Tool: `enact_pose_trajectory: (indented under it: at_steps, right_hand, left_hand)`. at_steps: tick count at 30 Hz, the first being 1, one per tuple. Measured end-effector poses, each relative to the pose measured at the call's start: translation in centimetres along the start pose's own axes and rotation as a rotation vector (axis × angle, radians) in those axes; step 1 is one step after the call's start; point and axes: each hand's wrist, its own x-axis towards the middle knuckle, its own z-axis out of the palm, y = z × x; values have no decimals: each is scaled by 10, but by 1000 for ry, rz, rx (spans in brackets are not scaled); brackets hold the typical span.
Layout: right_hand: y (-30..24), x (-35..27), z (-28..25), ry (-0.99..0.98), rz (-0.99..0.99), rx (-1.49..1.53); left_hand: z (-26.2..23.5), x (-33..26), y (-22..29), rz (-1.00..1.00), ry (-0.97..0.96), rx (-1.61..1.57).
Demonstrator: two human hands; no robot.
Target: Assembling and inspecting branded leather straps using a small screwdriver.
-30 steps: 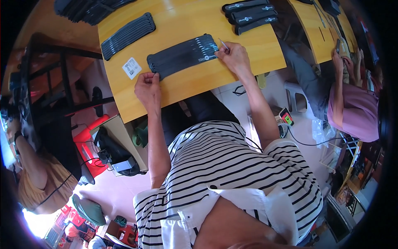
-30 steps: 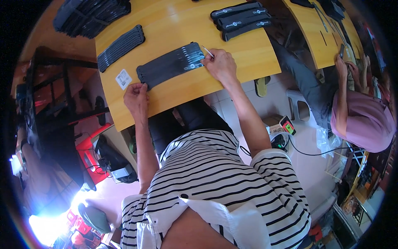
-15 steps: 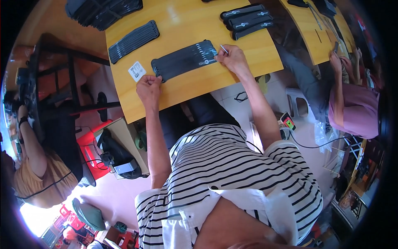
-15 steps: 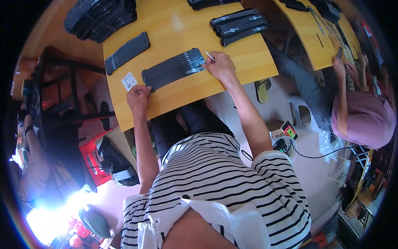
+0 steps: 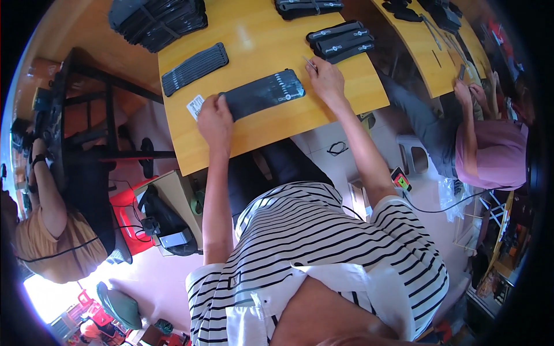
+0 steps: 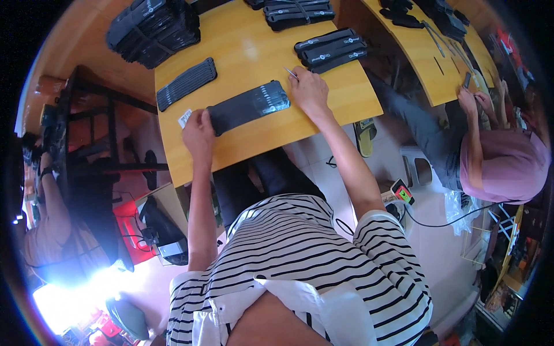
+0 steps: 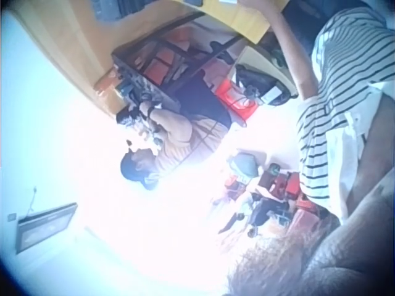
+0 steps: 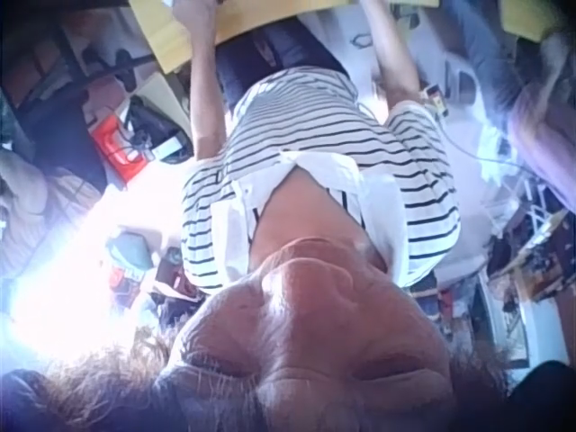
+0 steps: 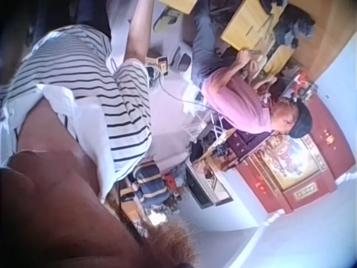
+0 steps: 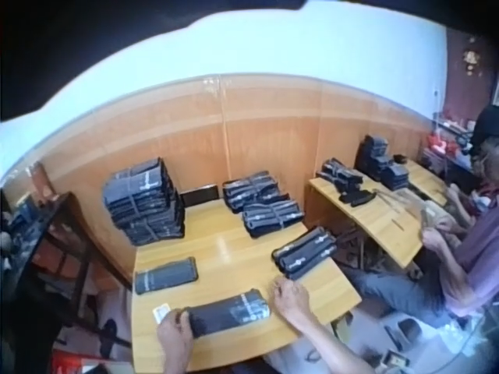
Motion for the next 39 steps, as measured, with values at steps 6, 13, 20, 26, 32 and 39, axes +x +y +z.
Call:
enact_pose_trajectory:
  at_steps: [6, 13, 20, 26, 32, 39]
  right_hand:
    - [-20, 27, 49, 151, -308, -157]
    - [-26, 24, 77, 166, -402, -252]
    - [-32, 23, 74, 165, -400, -270]
    - [-33, 23, 75, 118, -377, -297]
    - [-34, 25, 76, 131, -387, -279]
    - [-33, 24, 75, 135, -380, -276]
  left_hand:
    - [53, 2, 45, 316, -179, 155]
    - [86, -5, 23, 476, -198, 347]
    - [76, -3, 26, 432, -275, 304]
    - [59, 2, 0, 344, -265, 316]
    - [52, 3, -6, 320, -247, 465]
    - [51, 3, -5, 315, -247, 407]
